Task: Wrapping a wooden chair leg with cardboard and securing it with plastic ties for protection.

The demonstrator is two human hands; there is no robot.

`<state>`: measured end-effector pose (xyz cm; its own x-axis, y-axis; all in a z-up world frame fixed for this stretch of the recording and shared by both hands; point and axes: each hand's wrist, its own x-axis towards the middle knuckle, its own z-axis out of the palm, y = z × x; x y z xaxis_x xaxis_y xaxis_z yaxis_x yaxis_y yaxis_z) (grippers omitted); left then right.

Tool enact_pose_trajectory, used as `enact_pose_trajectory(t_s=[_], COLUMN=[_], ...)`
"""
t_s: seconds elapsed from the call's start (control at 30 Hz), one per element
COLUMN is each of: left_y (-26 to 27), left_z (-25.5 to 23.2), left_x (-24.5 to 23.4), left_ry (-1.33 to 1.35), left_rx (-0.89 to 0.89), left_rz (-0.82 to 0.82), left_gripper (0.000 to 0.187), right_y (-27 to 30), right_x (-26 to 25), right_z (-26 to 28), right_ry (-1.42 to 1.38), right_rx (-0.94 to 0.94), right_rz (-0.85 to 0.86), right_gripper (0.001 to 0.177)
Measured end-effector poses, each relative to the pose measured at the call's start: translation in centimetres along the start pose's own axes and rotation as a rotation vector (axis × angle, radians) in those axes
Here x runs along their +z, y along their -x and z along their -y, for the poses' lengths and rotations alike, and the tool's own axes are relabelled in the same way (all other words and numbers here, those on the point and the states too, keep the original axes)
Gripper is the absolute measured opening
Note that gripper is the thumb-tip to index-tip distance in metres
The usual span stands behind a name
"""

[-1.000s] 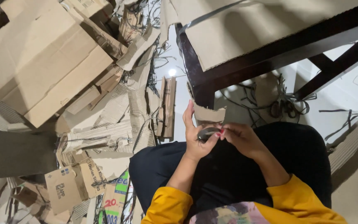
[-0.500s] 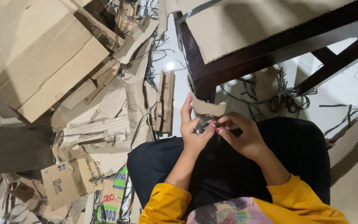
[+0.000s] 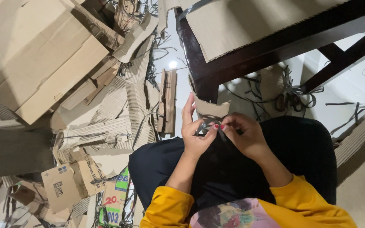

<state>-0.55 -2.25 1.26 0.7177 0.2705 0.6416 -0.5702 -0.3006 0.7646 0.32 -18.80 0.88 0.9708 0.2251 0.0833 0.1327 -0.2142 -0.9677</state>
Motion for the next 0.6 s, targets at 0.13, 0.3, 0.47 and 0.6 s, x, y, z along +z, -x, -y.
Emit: enact_pose_trajectory(t_s=[0.13,0.3,0.47,0.6], left_y=[0.1,-0.1,-0.1,-0.1], left_z=[0.1,-0.1,-0.4,-0.6], left_x=[0.0,0.0,0.1,-0.1], left_ry=[0.003,0.021,0.003,-0.079], left_rx=[-0.012,-0.019,-0.034,0.004], left_rz=[0.007,-0.001,-0.004,0.013], left_gripper=[0.014,0.014,0.016,0.017], right_y=[0.0,0.1,0.0,-0.3], right_x=[0.1,-0.1,-1.0,-3.3], right_z=[1.8,0.6,-2.2,4.3], right_ry=[0.021,-0.357,-0.259,-0.122], right_rx=[0.263,0.172,0.149,0.270], right_rz=[0.077,0.073,0.061,-0.024], right_gripper=[0.019,0.010,0.013,0.014])
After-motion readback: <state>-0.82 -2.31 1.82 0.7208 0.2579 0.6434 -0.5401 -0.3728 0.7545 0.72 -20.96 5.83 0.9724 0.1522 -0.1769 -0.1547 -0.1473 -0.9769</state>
